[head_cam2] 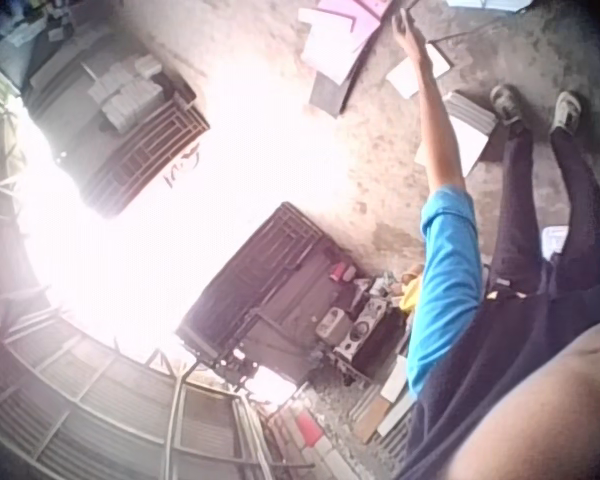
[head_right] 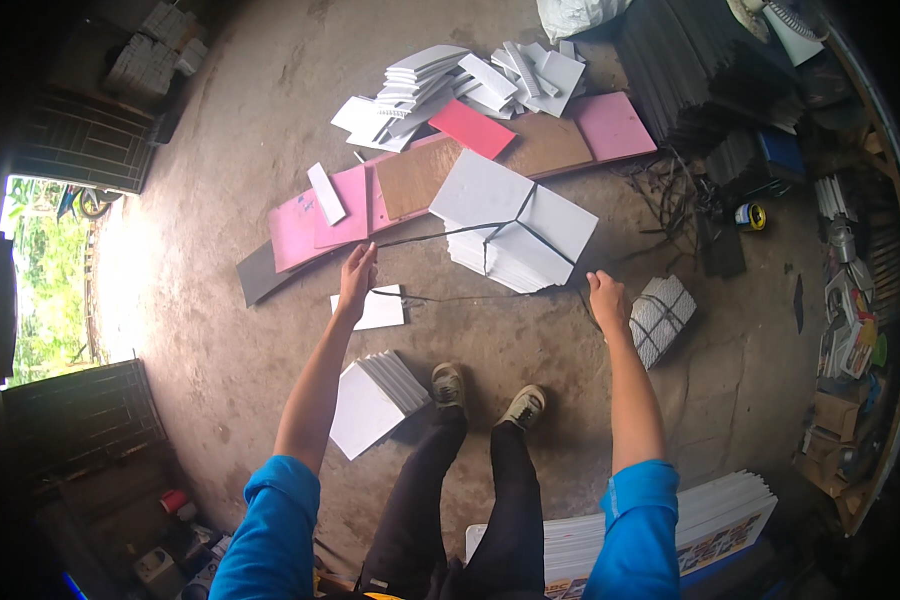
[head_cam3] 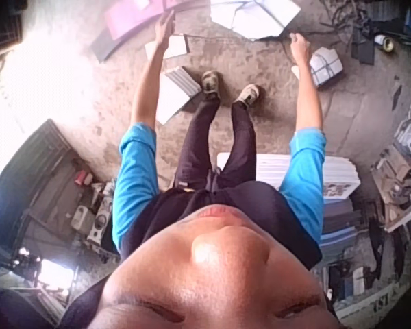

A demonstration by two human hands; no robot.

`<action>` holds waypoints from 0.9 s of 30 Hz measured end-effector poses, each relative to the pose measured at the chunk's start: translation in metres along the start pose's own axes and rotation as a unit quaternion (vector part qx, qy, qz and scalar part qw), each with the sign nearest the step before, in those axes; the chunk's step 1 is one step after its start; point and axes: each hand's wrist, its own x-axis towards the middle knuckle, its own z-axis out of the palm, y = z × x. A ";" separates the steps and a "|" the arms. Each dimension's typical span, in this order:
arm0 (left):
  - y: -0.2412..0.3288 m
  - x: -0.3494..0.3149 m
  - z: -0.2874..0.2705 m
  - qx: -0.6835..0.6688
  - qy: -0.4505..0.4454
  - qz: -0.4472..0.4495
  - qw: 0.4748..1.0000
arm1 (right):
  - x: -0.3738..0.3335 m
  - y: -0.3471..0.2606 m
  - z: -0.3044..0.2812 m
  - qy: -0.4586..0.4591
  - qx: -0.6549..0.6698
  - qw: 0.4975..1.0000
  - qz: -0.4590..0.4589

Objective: The person stacks white rectangular boards on the floor, aligns them, and then uses a black strap to bundle the stack. The person ties the strap and uses pliers to cut the excess.

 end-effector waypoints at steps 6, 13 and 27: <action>0.000 0.068 0.001 0.105 0.130 0.161 0.973 | 0.018 0.000 -0.014 0.054 0.025 0.997 -0.055; -0.022 0.164 0.024 0.165 0.190 0.248 0.935 | 0.042 0.025 0.034 0.173 0.076 0.965 -0.183; -0.039 0.257 0.070 0.182 0.169 0.368 0.896 | 0.079 0.057 0.098 0.359 0.121 0.877 -0.296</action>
